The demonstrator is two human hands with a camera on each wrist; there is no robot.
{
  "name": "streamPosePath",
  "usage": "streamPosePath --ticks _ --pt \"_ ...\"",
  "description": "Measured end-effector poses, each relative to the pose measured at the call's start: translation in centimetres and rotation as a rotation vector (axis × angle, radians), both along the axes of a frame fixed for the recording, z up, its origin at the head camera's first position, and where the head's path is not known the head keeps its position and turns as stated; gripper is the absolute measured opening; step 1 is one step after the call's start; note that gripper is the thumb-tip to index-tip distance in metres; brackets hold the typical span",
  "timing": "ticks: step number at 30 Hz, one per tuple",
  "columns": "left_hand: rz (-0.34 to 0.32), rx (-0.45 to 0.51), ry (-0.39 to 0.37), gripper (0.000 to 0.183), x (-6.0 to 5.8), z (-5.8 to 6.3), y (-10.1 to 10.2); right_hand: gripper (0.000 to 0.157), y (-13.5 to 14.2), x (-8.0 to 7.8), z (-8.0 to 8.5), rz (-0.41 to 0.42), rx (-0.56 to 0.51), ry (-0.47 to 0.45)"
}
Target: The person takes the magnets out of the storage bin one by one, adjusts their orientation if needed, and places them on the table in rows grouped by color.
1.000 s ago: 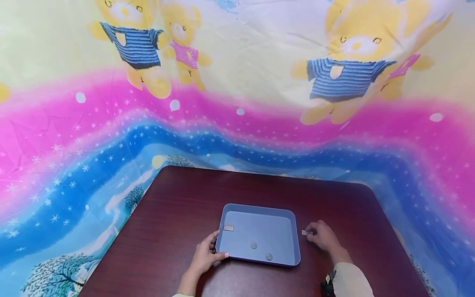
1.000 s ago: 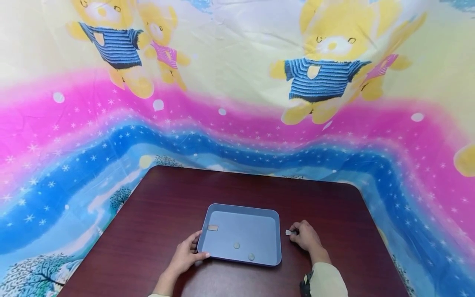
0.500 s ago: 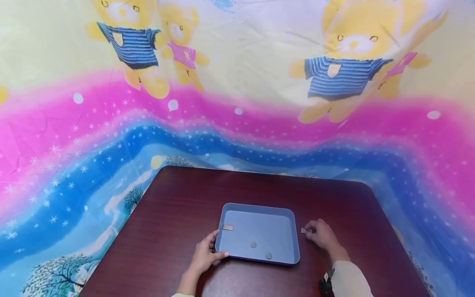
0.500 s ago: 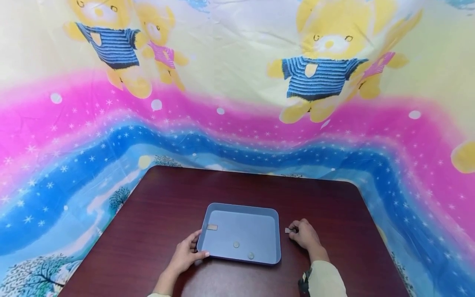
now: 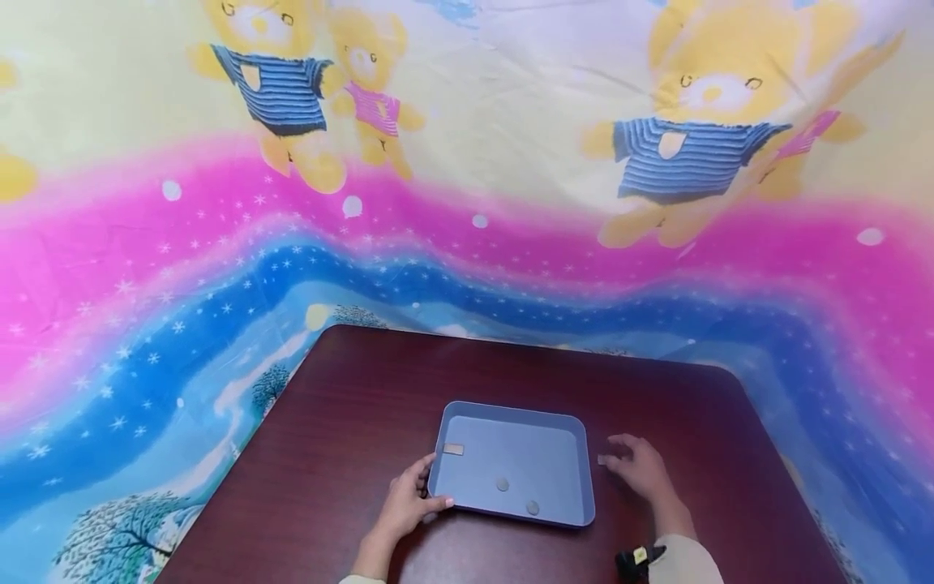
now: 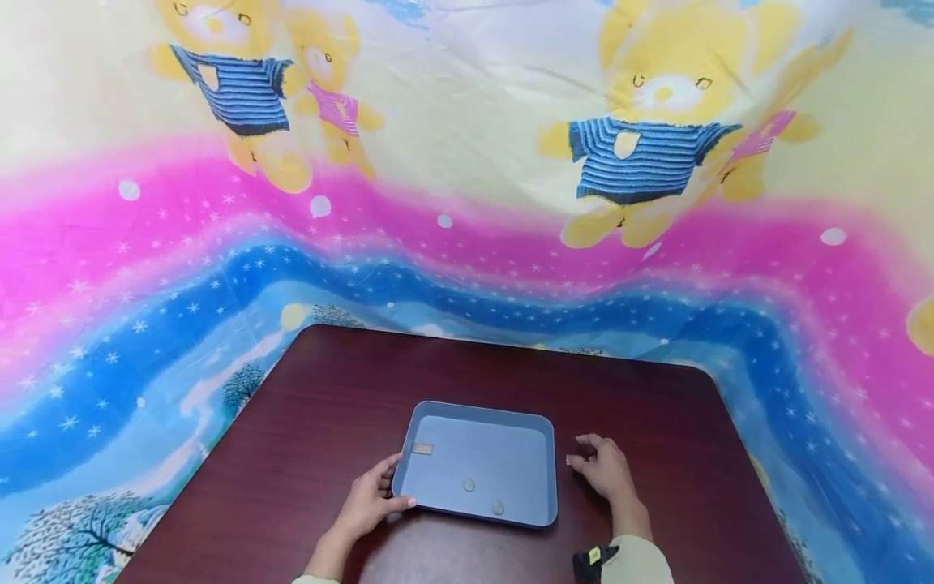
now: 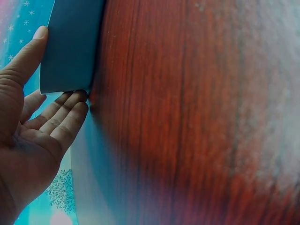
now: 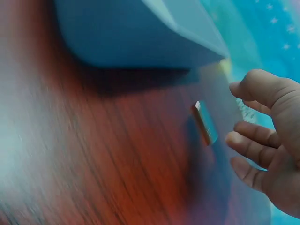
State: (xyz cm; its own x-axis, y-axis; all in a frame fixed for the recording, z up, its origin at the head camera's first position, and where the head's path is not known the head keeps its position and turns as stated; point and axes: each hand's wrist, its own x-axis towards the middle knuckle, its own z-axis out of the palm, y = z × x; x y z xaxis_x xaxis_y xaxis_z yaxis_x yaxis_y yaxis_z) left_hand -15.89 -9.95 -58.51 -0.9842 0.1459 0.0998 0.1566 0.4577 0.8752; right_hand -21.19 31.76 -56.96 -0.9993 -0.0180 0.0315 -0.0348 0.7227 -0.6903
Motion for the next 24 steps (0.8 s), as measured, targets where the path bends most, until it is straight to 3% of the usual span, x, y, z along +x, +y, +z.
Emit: streamPosePath --ticks 5,13,24 --pt "0.003 0.000 0.001 0.082 0.0 0.0 0.0 0.048 -1.2 0.9 1.3 0.010 -0.084 -0.042" --pt "-0.001 0.006 -0.009 0.082 -0.1 0.0 0.1 0.055 -2.6 1.6 3.1 0.022 -0.134 -0.134" --pt "0.007 0.006 -0.010 0.082 -0.1 0.0 0.1 0.058 -5.3 2.0 4.7 0.109 -0.059 -0.133"
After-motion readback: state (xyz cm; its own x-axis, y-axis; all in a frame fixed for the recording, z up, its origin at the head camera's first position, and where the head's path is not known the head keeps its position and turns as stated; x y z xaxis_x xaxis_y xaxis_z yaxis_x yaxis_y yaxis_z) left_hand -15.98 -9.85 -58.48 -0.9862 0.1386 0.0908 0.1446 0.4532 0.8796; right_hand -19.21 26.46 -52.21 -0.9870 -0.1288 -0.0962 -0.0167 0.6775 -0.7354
